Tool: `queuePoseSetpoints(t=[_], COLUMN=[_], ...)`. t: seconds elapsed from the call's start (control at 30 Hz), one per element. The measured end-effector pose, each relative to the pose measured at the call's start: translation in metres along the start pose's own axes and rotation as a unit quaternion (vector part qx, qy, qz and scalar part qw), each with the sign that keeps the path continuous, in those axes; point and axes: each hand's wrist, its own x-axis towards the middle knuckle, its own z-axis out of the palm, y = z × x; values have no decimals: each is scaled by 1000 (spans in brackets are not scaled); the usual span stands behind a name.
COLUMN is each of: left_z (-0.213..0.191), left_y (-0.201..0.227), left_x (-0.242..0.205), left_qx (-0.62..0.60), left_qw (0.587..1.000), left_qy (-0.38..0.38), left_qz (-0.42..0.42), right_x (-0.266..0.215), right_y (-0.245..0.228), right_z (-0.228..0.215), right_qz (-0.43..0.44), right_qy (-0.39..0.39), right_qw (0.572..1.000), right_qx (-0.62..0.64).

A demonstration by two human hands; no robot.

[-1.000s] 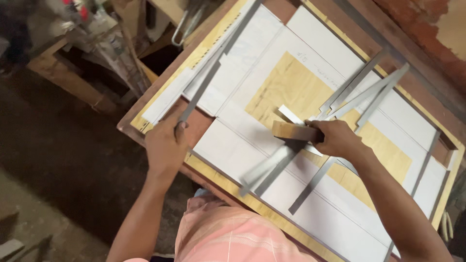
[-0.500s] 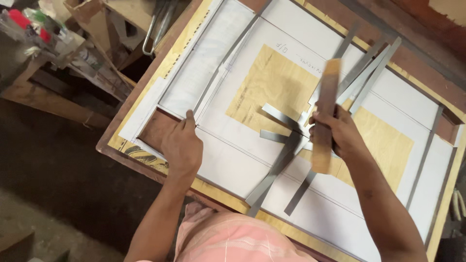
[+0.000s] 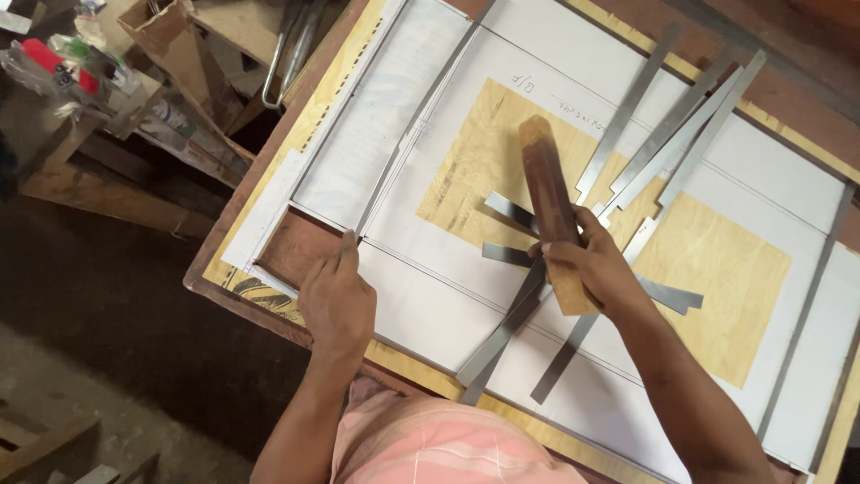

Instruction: The person assembles metal frame components on a workbench. They use a wooden mallet to tap metal strips into place and a manual shear to cut metal pieces to size. The person repeatedly positions, taps, and cuts the metal strips to form a frame structure.

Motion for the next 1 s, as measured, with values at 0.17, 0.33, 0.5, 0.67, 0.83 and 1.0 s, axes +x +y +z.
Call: queuePoseSetpoints(t=[0.17,0.33,0.5,0.67,0.83,1.0], left_z=[1,5,10,12,15,18], left_y=[4,13,19,25,28,31], left_x=[-2,-4,4,14,15,24], left_qx=[11,1,17,25,34,21], left_qw=[1000,1000,1000,999,999,996], left_qy=[9,-19,-2,-27,6,-6], left_qz=[18,2,20,16,32,89], right_x=[5,7,9,9,11,24], right_y=[5,8,9,8,11,-2], right_z=[-10,-12,-17,-16,-24,-37], right_qz=[33,62,66,80,86,-32], right_qy=[-4,15,-1,-6,13,29], right_qw=[999,997,998,996,996,995], right_qx=[8,-33,21,37,-33,-90])
